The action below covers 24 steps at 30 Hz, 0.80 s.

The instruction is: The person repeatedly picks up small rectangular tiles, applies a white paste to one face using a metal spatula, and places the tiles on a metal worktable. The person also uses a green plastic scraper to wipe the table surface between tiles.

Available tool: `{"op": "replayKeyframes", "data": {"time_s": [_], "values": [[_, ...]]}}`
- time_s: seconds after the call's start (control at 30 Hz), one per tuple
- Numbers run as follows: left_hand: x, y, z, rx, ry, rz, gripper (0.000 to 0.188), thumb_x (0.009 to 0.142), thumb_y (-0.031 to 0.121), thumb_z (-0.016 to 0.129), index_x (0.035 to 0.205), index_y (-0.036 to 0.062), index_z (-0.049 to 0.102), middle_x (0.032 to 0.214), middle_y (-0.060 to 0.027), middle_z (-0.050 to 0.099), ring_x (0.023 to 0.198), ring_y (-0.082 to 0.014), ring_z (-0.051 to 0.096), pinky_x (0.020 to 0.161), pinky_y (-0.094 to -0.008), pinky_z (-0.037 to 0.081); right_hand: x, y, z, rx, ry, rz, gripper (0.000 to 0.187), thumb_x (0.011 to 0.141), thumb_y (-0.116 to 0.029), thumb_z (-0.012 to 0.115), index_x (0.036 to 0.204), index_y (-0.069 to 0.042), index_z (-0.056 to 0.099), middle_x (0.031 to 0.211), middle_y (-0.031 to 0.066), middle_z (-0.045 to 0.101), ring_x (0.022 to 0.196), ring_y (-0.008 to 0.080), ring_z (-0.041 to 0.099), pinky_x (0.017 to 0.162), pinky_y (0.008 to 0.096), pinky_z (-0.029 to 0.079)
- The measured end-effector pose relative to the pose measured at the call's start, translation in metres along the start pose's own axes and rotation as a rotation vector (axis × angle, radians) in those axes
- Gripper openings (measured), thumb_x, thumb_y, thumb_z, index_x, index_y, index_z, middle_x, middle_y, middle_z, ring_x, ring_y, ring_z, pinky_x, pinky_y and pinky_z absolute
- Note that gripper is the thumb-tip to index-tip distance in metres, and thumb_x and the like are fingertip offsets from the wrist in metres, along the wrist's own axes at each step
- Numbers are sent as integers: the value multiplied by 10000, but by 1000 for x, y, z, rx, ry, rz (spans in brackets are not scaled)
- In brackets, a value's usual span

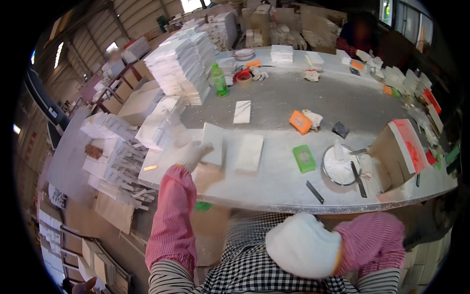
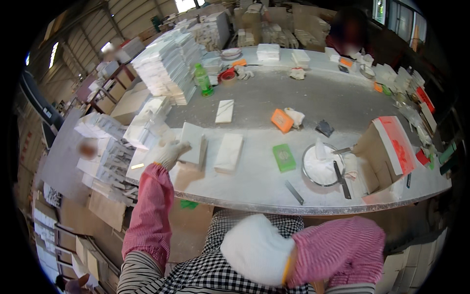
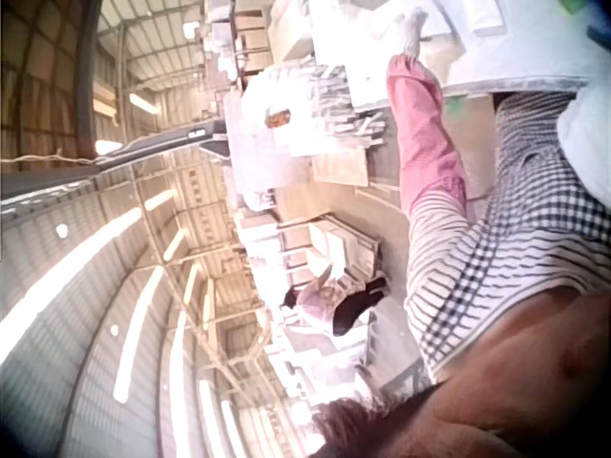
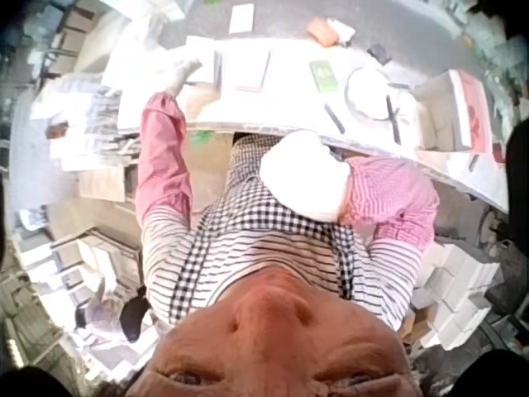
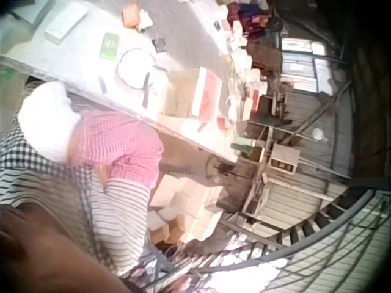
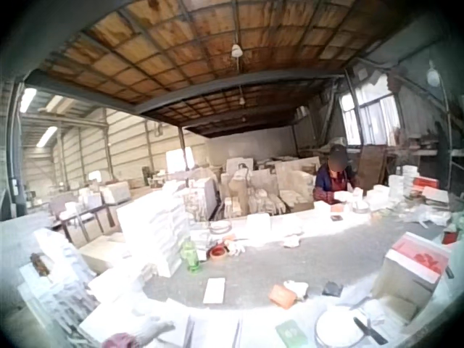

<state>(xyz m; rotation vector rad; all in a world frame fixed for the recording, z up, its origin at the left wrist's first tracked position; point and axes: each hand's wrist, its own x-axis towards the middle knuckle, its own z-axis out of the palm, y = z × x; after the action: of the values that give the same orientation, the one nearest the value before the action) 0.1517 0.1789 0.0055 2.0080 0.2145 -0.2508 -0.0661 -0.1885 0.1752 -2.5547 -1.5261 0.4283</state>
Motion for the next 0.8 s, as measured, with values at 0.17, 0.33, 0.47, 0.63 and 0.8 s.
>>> {"op": "replayKeyframes", "data": {"time_s": [0.17, 0.33, 0.47, 0.63, 0.8], "values": [[37, 3, -1, 14, -81, -45, 565, 1001, 373, 630, 1372, -50, 571, 1346, -136, 656, 1266, -252, 605, 781, -432, 605, -9, -10, -23, 151, -49, 3, 140, 750, -167, 666, 687, -69, 745, 700, 121, 704, 639, 300, 698, 549, 447, 544], [45, -16, -8, 189, -66, -79, 515, 1004, 380, 640, 1305, -38, 641, 1335, -127, 659, 1254, -229, 590, 849, -400, 584, 3, -5, -20, 193, -26, -85, 140, 741, -170, 665, 685, -66, 741, 694, 129, 703, 636, 308, 698, 548, 448, 543], [50, -26, -9, 121, 21, -46, 496, 990, 379, 654, 1270, -31, 679, 1232, -130, 700, 1119, -218, 644, 839, -381, 570, 6, -2, -16, 201, -6, -114, 141, 735, -172, 664, 684, -64, 738, 689, 134, 701, 633, 314, 698, 548, 449, 543], [59, -40, -7, 258, 305, -98, 525, 942, 424, 692, 1194, -37, 710, 983, -122, 745, 821, -208, 702, 647, -364, 551, 9, 0, -16, 208, 0, -151, 142, 727, -175, 663, 682, -61, 735, 683, 141, 700, 630, 321, 698, 547, 450, 542], [76, -51, -8, 390, 294, -1, 502, 940, 450, 654, 1100, -17, 749, 947, -145, 756, 816, -242, 721, 690, -366, 550, 20, 5, -16, 167, -34, -144, 144, 718, -178, 662, 681, -57, 731, 677, 148, 699, 627, 329, 698, 547, 451, 542]]}}
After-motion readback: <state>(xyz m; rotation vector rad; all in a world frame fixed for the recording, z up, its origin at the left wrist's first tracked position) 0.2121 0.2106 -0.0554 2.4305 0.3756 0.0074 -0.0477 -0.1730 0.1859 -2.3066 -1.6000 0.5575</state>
